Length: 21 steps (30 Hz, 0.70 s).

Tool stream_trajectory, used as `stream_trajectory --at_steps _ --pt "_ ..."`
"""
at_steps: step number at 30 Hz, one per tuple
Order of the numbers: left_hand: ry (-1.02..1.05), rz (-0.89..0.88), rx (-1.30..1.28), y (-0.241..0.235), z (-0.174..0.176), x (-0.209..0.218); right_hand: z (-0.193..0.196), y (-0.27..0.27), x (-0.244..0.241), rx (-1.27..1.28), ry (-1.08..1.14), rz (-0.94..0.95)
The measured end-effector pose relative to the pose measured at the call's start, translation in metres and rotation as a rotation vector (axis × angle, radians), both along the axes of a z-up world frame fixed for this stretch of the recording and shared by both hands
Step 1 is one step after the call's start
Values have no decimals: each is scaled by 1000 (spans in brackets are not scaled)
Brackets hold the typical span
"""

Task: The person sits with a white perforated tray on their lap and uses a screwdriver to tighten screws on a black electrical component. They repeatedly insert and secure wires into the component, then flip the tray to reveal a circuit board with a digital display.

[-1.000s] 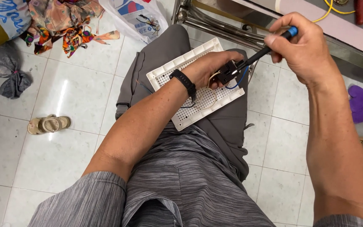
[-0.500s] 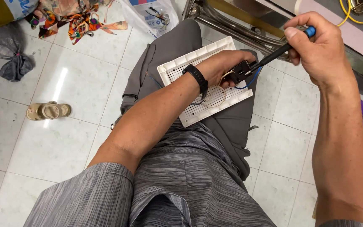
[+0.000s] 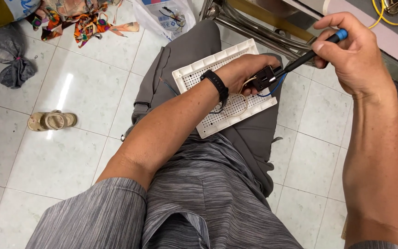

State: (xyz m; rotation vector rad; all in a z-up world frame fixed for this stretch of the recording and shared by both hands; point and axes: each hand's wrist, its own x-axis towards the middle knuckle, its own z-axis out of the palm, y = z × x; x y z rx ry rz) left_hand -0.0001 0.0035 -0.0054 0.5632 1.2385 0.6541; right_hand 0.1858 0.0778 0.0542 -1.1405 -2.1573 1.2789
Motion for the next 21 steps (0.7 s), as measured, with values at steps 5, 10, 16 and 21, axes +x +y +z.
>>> stream_trajectory --at_steps 5,10,16,21 --pt "-24 -1 14 -4 7 -2 -10 0 0 -28 90 -104" --pt "-50 -52 34 -6 0 -6 -35 21 19 29 294 -325" --pt "-176 105 51 -15 2 -8 -38 -13 45 102 655 -634" --pt "-366 184 109 -8 2 5 -70 -80 27 -546 481 -472"
